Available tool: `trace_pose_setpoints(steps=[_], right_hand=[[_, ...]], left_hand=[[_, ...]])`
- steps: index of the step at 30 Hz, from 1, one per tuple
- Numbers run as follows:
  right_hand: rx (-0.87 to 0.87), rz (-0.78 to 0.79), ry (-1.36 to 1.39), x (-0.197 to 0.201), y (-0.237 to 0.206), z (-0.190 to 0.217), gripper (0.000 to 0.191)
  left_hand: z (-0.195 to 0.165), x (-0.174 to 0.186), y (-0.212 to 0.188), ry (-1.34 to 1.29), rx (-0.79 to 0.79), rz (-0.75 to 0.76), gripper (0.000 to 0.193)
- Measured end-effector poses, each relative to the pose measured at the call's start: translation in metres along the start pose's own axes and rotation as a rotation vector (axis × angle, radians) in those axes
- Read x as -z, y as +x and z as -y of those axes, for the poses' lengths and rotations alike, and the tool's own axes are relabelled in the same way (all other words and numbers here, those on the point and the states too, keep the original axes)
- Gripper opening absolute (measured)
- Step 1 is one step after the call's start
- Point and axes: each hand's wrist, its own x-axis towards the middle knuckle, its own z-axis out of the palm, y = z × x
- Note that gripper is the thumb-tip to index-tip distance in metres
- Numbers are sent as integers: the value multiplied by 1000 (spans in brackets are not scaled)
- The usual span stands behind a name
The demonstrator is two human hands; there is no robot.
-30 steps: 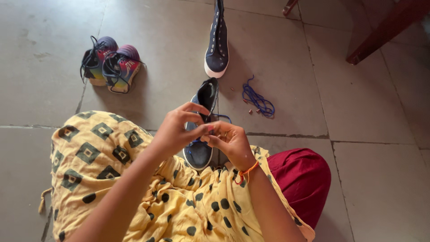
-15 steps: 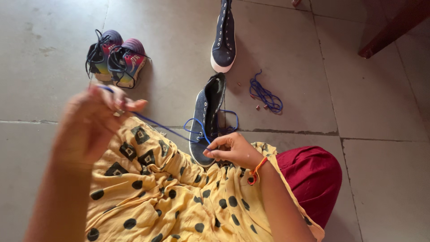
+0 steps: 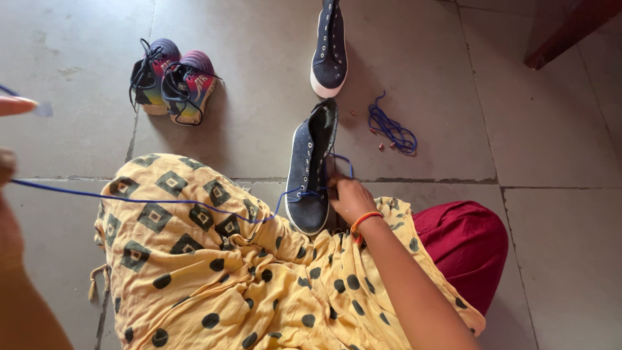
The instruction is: The person sits on the floor and removes the lace from a black high-top sneaker, then threads a blue shoelace through the eyelets of the sneaker, pulling the lace through and working it along the shoe. A pair of colorful sneakers and spare laces lie nearby on the floor.
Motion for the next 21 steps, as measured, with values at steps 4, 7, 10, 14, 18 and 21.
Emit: trace_pose_setpoints(steps=[4, 7, 10, 14, 18, 21], right_hand=[[-113, 136, 11, 8, 13, -35, 31], [-178, 118, 46, 55, 5, -69, 28], [-407, -178, -83, 95, -22, -70, 34], [-53, -311, 331, 104, -42, -15, 48], [454, 85, 889, 82, -53, 44, 68], [467, 260, 1100, 62, -58, 63, 59]], left_hand=[[4, 4, -3, 21, -40, 3, 18], [4, -4, -8, 4, -57, 44, 19], [7, -31, -17, -55, -42, 148, 21], [26, -100, -32, -115, 44, 341, 28], [47, -158, -51, -312, 185, 565, 22], [57, -179, -57, -325, 236, 651, 19]])
